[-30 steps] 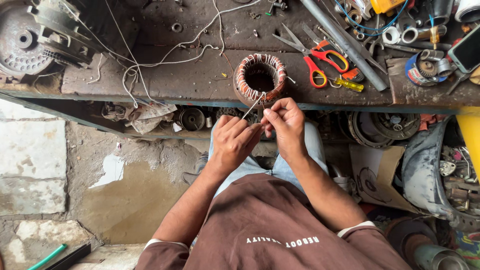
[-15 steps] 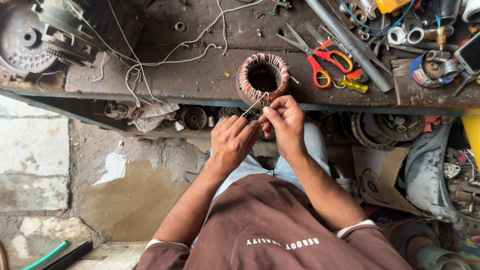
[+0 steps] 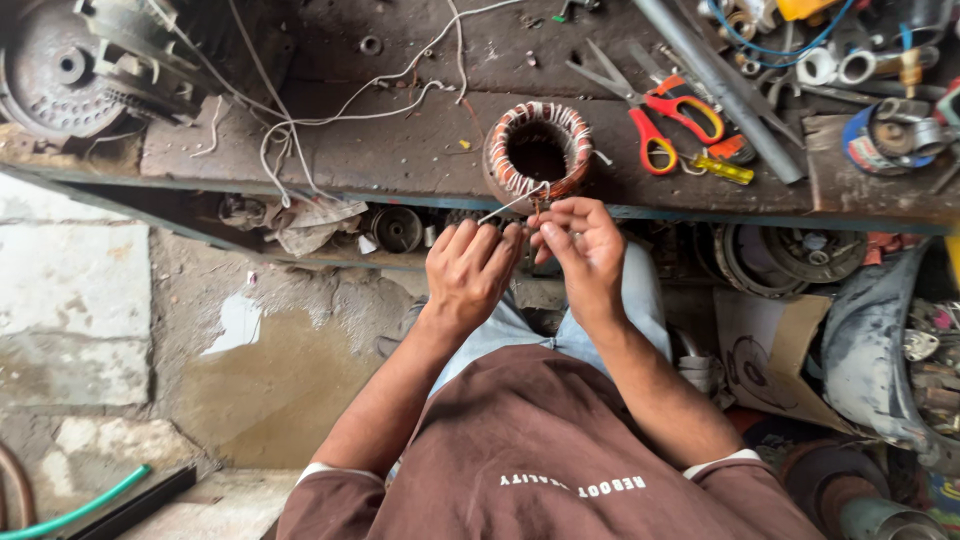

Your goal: The person winds a thin white wire around a cylindrical copper-wound stator core, repeatedly threading the wire through slots and pulling it taut. The person uses red-handled scissors to cut the wire near the end of the clip.

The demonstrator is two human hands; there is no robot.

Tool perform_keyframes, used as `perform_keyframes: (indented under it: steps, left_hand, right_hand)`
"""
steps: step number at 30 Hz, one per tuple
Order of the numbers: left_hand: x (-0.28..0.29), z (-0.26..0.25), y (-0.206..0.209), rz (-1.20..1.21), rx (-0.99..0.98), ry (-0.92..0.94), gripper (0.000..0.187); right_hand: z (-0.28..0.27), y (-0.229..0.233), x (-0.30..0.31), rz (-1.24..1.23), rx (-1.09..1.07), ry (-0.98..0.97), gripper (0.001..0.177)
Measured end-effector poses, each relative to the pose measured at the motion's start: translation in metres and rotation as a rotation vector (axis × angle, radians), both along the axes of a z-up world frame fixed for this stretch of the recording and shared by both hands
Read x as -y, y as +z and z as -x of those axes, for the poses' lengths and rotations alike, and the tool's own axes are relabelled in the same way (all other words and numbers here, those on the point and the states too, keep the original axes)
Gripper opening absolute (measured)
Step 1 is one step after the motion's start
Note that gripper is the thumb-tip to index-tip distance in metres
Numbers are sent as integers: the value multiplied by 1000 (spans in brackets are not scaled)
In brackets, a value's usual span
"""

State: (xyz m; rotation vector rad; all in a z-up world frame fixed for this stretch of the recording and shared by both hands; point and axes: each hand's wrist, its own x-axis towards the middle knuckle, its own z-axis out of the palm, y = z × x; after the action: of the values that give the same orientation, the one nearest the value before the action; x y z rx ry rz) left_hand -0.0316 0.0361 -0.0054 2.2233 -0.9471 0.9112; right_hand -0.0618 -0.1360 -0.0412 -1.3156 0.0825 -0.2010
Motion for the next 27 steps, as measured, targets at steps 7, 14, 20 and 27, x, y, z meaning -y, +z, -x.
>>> perform_keyframes:
  steps: [7, 14, 20, 27]
  left_hand:
    - [4, -15, -8, -49, 4, 30, 13]
    - [18, -19, -17, -8, -28, 72, 12]
    - [17, -14, -11, 27, -105, 111, 13]
    - [21, -8, -3, 65, -12, 21, 25]
  right_hand:
    - [2, 19, 1, 584, 258, -191, 17]
    - [-52, 46, 33, 1218, 413, -243, 14]
    - [-79, 34, 35, 1014, 294, 110, 15]
    - [-82, 12, 45, 670, 255, -48, 14]
